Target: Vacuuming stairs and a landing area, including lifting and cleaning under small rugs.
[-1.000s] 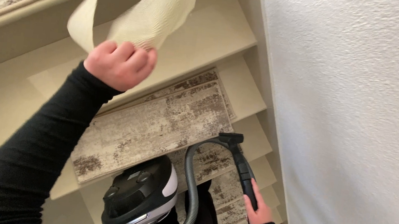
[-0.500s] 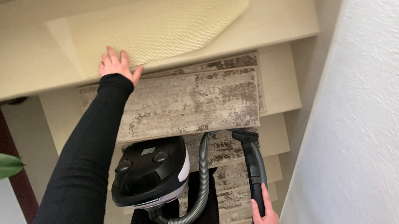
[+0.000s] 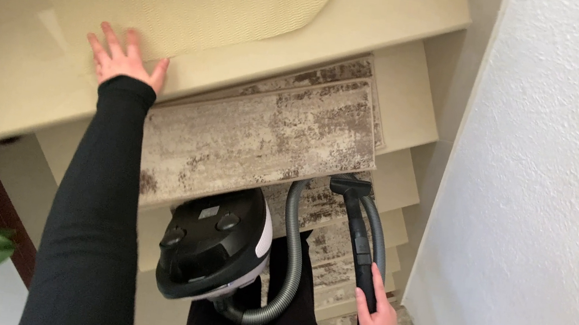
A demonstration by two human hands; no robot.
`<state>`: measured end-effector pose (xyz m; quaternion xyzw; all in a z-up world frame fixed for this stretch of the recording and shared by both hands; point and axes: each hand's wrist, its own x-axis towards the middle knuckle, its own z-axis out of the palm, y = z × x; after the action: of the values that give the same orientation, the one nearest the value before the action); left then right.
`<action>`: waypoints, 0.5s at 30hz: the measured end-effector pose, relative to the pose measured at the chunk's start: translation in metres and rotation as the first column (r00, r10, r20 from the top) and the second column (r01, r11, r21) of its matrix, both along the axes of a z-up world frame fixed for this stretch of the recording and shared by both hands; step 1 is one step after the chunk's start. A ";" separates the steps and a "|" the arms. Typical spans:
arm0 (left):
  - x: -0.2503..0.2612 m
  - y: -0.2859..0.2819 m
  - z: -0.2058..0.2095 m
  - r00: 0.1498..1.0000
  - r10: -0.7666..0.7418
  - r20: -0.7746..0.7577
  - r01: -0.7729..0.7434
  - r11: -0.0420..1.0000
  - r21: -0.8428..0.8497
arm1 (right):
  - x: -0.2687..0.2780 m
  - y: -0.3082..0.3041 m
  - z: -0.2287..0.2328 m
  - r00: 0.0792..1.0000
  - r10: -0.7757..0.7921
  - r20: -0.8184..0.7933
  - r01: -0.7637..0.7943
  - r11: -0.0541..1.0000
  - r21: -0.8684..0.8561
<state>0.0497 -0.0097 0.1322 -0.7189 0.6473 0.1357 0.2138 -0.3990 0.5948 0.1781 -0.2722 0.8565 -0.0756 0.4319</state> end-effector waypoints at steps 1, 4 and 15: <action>-0.008 -0.007 -0.023 1.000 -0.017 0.001 0.017 1.000 -0.007 | 0.001 0.001 -0.001 1.000 -0.017 0.001 0.017 1.000 -0.007; -0.061 -0.016 -0.065 0.909 -0.404 -0.105 0.358 0.883 -0.303 | 0.005 0.002 -0.002 0.999 -0.046 -0.025 0.047 0.998 0.041; -0.269 -0.048 -0.230 0.887 -0.369 0.276 0.433 0.465 -0.772 | 0.005 0.036 -0.016 0.995 0.017 0.099 -0.011 0.998 -0.067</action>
<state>-0.2193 -0.0579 -0.0978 -0.5661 0.7774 -0.2576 -0.0942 -0.3935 0.6307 0.1622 -0.2884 0.8290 -0.1146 0.4652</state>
